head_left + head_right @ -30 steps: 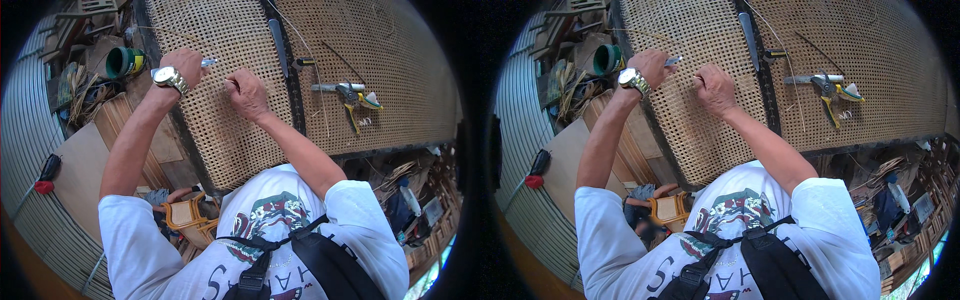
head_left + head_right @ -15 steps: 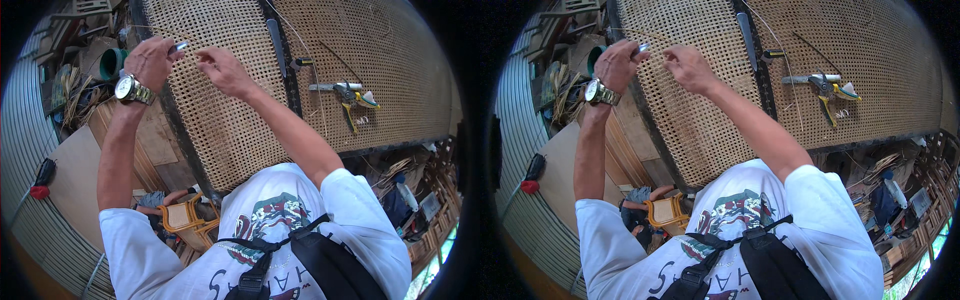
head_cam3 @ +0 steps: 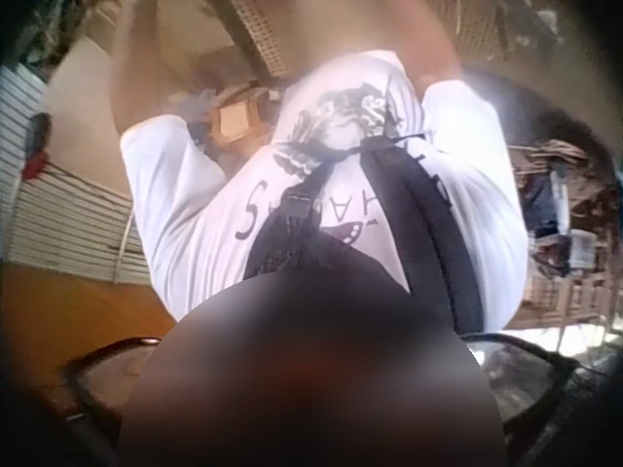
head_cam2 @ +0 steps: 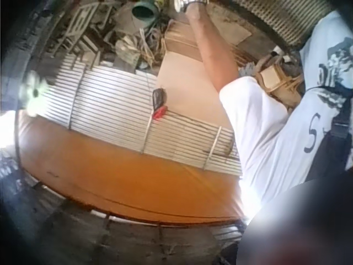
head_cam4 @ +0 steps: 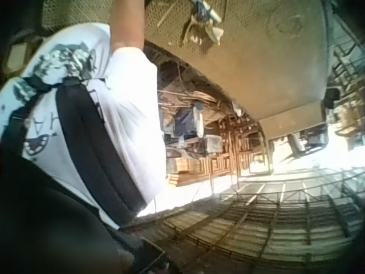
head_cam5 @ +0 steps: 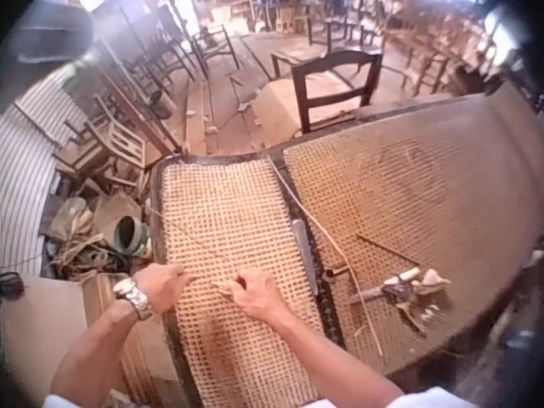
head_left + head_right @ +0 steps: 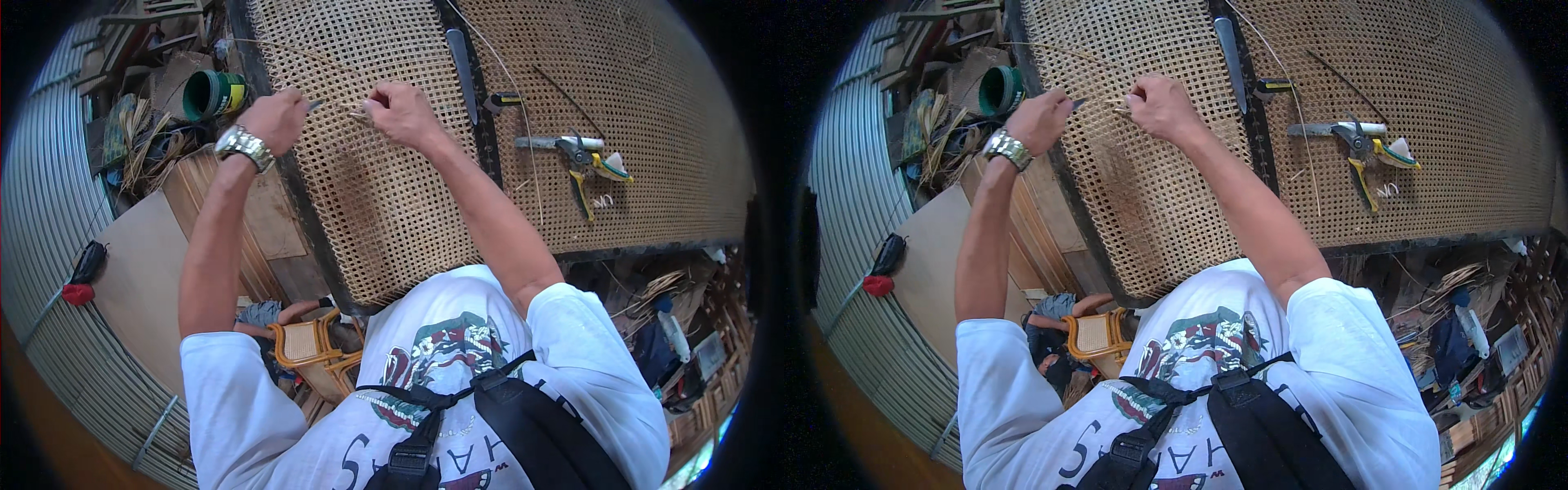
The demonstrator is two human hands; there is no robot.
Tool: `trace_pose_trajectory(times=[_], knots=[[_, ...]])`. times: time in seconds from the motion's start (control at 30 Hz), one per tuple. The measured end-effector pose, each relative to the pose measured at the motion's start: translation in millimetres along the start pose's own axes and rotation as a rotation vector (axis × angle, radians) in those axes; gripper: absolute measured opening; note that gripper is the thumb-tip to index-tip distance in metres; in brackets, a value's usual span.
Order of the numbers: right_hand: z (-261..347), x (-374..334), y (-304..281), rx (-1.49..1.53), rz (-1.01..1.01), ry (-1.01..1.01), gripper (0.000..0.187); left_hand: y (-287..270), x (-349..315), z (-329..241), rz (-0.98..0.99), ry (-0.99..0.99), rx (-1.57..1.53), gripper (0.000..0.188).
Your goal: Replacing or repairing the wicker/cane webbing on a furniture piece using specialized tools and cane strands.
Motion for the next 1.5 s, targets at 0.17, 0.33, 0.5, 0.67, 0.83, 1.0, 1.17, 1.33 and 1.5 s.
trace_pose_trajectory(times=[0.17,0.33,0.5,0.67,0.83,1.0,1.17,1.33,1.5], knots=[[-2,5,-1,-0.173,-0.038,-0.069,0.025,6,-2,-45,0.018,0.08,0.114,0.032],[8,2,-3,-0.11,-0.091,-0.128,0.022,0,0,-58,-0.001,0.123,0.413,0.025],[8,-1,-9,-0.08,-0.148,-0.169,0.021,0,1,-80,-0.051,0.234,0.434,0.023],[5,1,-8,-0.082,-0.126,-0.164,0.02,20,1,-77,0.004,0.211,0.391,0.024],[15,1,13,-0.127,-0.048,-0.106,0.02,24,7,-42,-0.054,0.024,0.07,0.035],[32,-12,17,-0.282,-0.242,-0.24,0.017,15,9,-21,0.0,-0.05,0.134,0.05],[38,-30,16,-0.303,-0.369,-0.53,0.012,-82,8,29,-0.448,0.008,0.462,0.049],[48,-2,6,0.19,-0.175,-0.286,0.052,-139,-15,-15,-0.523,0.278,0.317,0.049],[78,6,10,0.909,0.178,-0.2,0.035,-133,-19,-52,-0.548,0.311,0.158,0.045]])
Point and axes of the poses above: each hand's wrist, its own x-axis towards the middle knuckle, its own y-axis out of the palm, z = x × y, the point moved 8 cm from there along x, towards the middle knuckle, and after that the axes turned 13 degrees about -z, right-handed, at the moved point
